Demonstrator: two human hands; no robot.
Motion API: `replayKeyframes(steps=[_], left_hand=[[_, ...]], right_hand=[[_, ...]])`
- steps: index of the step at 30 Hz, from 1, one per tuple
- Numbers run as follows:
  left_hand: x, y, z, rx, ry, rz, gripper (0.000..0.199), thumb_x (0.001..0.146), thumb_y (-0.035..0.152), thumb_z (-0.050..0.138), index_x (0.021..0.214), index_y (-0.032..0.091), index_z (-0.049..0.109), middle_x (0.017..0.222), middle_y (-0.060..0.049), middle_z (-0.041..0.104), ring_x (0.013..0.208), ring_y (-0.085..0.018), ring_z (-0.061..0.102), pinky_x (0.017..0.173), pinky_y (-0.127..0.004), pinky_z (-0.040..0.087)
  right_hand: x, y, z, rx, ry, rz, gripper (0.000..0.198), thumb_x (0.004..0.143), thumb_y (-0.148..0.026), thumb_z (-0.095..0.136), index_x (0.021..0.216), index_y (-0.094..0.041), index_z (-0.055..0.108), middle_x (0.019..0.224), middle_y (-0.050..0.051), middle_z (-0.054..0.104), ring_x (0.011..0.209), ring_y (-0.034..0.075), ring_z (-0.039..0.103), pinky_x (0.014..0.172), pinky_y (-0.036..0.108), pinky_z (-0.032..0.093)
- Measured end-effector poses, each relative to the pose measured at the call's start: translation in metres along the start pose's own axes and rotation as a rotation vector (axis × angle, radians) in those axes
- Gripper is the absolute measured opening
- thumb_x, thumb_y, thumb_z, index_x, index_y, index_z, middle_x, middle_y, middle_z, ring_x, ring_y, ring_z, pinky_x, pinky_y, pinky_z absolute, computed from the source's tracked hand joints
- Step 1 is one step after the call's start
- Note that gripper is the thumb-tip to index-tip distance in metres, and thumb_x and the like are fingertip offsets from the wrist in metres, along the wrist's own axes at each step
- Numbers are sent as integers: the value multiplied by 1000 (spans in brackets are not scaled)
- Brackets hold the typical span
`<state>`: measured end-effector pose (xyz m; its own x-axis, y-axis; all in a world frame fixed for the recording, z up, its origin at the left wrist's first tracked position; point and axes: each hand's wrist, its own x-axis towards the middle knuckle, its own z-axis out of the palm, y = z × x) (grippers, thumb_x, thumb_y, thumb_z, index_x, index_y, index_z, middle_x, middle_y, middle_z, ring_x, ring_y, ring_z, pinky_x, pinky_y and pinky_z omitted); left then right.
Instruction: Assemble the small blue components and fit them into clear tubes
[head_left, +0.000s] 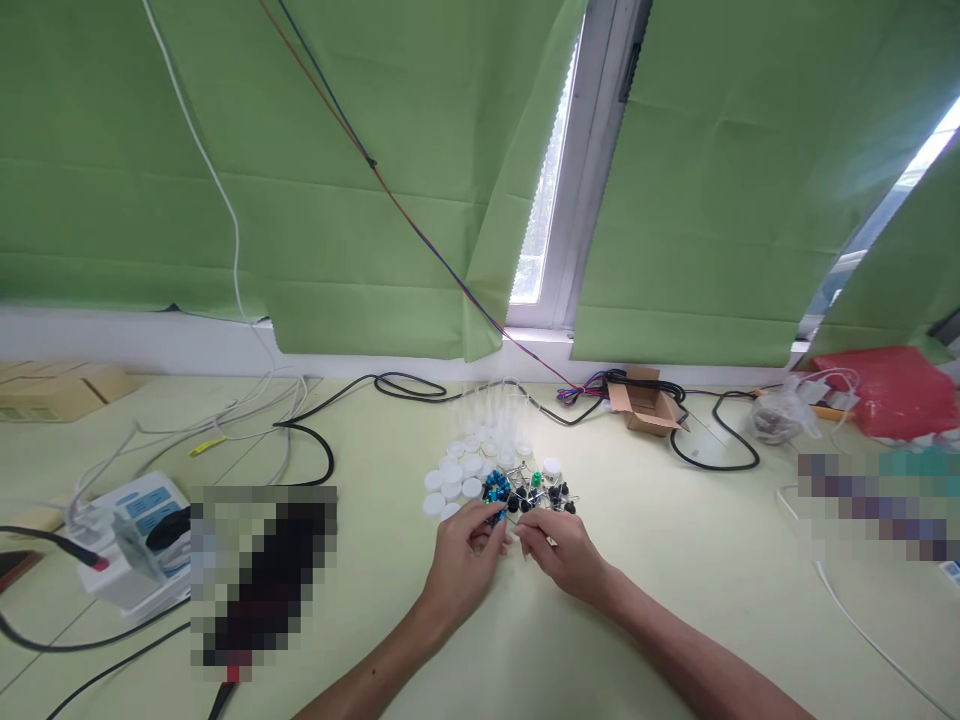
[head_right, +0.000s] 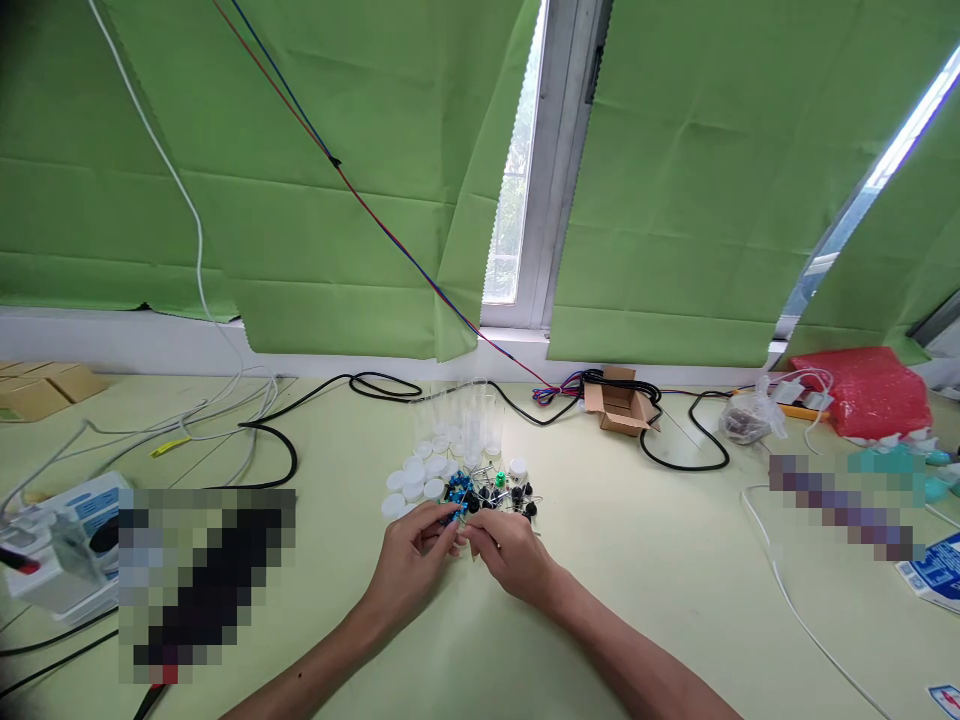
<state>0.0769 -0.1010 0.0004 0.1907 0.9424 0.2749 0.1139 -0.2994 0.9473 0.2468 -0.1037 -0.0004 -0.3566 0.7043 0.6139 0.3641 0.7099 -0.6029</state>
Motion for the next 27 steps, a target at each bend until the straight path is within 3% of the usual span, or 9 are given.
replayKeyframes(steps=[4,13,20,27], left_hand=[[0,-1,0,-21,-4,-25,21,84,29,60,99,18,69,83,-3,60,63,-15,66,60,-30,59],[3,-1,0,-39,-6,-39,23,84,32,59,98,17,68,87,-4,63,62,-14,66,60,-29,59],[1,2,1,-43,1,-52,24,83,35,61,97,18,70,85,-4,64,63,-16,67,60,-30,60],[2,1,0,-53,1,-45,23,84,33,60,97,18,70,83,-4,64,63,-16,67,59,-31,60]], right_hand=[[-1,-3,-1,61,-15,18,21,97,-19,40,99,-18,61,63,-2,57,48,8,48,53,20,42],[-2,-4,-1,117,-57,-8,25,99,-19,36,112,-18,57,74,2,61,53,8,52,57,21,46],[-2,2,0,40,-21,-35,23,97,-18,39,109,-17,59,69,1,62,50,9,53,55,20,46],[1,3,1,-11,86,-84,10,94,-21,50,92,-18,59,62,-1,59,47,9,50,49,19,42]])
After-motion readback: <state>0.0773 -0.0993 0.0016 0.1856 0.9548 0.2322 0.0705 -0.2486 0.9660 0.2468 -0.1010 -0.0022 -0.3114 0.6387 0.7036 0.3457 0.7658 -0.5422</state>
